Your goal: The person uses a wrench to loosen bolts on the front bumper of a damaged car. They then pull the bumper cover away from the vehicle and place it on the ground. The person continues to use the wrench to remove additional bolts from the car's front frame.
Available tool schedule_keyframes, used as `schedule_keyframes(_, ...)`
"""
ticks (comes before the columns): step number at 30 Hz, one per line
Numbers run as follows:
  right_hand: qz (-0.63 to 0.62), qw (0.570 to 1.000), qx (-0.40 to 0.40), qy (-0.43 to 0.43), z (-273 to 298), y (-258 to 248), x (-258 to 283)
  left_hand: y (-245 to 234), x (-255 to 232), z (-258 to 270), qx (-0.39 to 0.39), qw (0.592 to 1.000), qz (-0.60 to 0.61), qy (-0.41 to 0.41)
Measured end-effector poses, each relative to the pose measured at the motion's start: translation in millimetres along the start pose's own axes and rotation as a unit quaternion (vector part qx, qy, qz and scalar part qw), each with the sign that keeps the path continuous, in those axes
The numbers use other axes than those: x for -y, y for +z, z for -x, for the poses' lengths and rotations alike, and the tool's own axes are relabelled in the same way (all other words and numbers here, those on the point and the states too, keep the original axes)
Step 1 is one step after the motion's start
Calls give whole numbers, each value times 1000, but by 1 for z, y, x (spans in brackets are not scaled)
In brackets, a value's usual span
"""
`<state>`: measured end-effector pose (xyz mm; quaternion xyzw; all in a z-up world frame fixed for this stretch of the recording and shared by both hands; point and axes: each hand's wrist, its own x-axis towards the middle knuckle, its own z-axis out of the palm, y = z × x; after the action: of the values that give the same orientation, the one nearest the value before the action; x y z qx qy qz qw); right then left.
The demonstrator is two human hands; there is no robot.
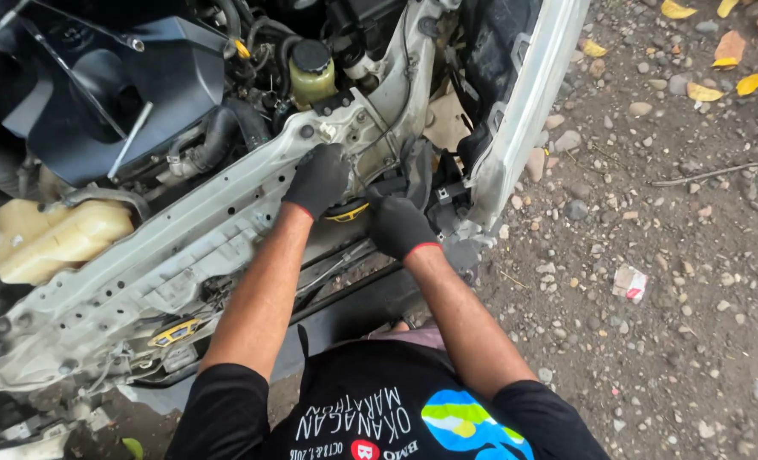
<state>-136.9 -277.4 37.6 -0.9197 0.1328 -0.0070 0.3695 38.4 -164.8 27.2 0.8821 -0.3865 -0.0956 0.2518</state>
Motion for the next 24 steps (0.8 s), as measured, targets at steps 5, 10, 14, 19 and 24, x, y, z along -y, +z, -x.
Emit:
schedule_keyframes(5,-71,996,-57,6,8,26,9,-1,-9,3,-16,1000,3,-21)
schedule_keyframes(10,-54,995,-87,5,17,35,13,-4,-18,8,-3,998,16,-57)
schedule_keyframes(14,-63,993,-92,36,22,44,14,-11,-28,13,-6,997,43,-63)
schedule_keyframes(19,-51,994,-87,34,16,33,5,4,-10,14,-26,999,29,-35)
schedule_keyframes(24,88,995,4,50,9,-6,1,-9,-19,12,-2,982,152,-108)
